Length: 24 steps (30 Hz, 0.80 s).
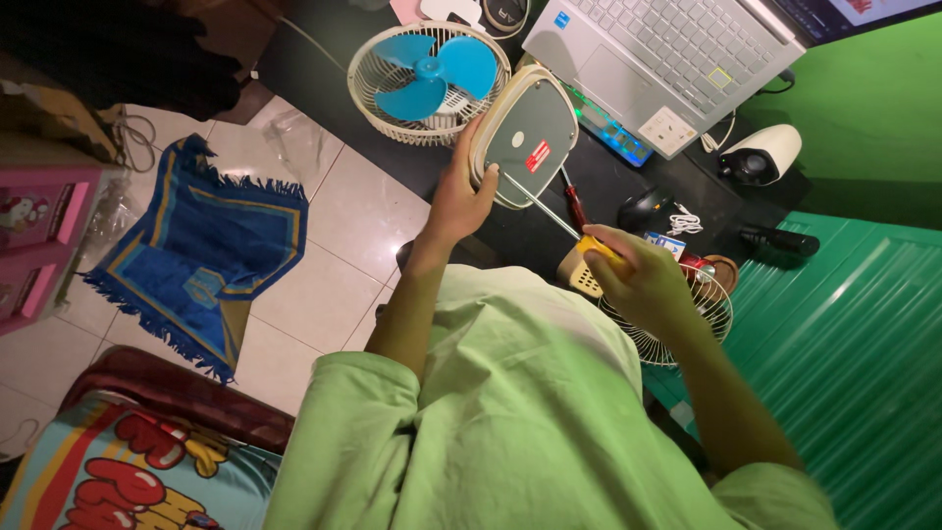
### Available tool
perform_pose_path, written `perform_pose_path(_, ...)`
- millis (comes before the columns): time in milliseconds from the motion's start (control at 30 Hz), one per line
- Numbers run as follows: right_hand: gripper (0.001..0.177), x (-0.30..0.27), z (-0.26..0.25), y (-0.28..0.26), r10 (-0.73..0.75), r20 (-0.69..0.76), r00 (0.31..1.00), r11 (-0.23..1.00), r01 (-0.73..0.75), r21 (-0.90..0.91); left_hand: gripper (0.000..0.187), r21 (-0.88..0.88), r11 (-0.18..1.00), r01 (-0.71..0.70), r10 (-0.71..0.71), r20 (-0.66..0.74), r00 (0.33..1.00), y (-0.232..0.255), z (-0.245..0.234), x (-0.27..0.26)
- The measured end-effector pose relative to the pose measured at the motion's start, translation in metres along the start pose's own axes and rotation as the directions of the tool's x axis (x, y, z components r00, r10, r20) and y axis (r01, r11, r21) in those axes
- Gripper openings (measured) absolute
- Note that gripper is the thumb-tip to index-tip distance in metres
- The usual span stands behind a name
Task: The person uses a screwdriver to loosen and remove screws from the back cover of a small electric fan. They repeatedly reposition the fan and switch between two screwdrivers while working on the same fasteners.
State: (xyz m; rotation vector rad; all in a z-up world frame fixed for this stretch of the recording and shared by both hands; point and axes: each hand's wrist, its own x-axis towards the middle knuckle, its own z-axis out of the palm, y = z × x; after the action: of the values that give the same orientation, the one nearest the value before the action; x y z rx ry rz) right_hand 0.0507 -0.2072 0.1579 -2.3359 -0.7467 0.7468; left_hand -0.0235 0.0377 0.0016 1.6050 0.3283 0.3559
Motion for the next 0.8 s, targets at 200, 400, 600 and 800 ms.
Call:
perform_pose_path(200,0.034,0.007,-0.002,-0.006,-0.086,-0.018,0.996,0.996,0.086,-0.013,0.069,-0.005,1.0,0.008,-0.008,0.001,1.0,0.004,0.0,-0.001)
perform_pose_path(400,0.035,0.011,-0.003,-0.011,-0.106,-0.021,0.994,0.994,0.105,-0.03,0.071,0.017,1.0,0.016,-0.016,0.009,1.0,0.006,0.0,-0.002)
perform_pose_path(600,0.035,0.008,-0.005,-0.016,-0.07,-0.004,0.998,0.995,0.07,-0.067,0.072,0.006,1.0,-0.014,0.014,0.012,1.0,0.005,-0.001,-0.003)
perform_pose_path(800,0.033,0.006,-0.005,-0.017,-0.145,-0.034,0.989,0.988,0.143,-0.066,0.072,0.012,1.0,0.003,-0.003,0.01,1.0,0.005,-0.001,-0.005)
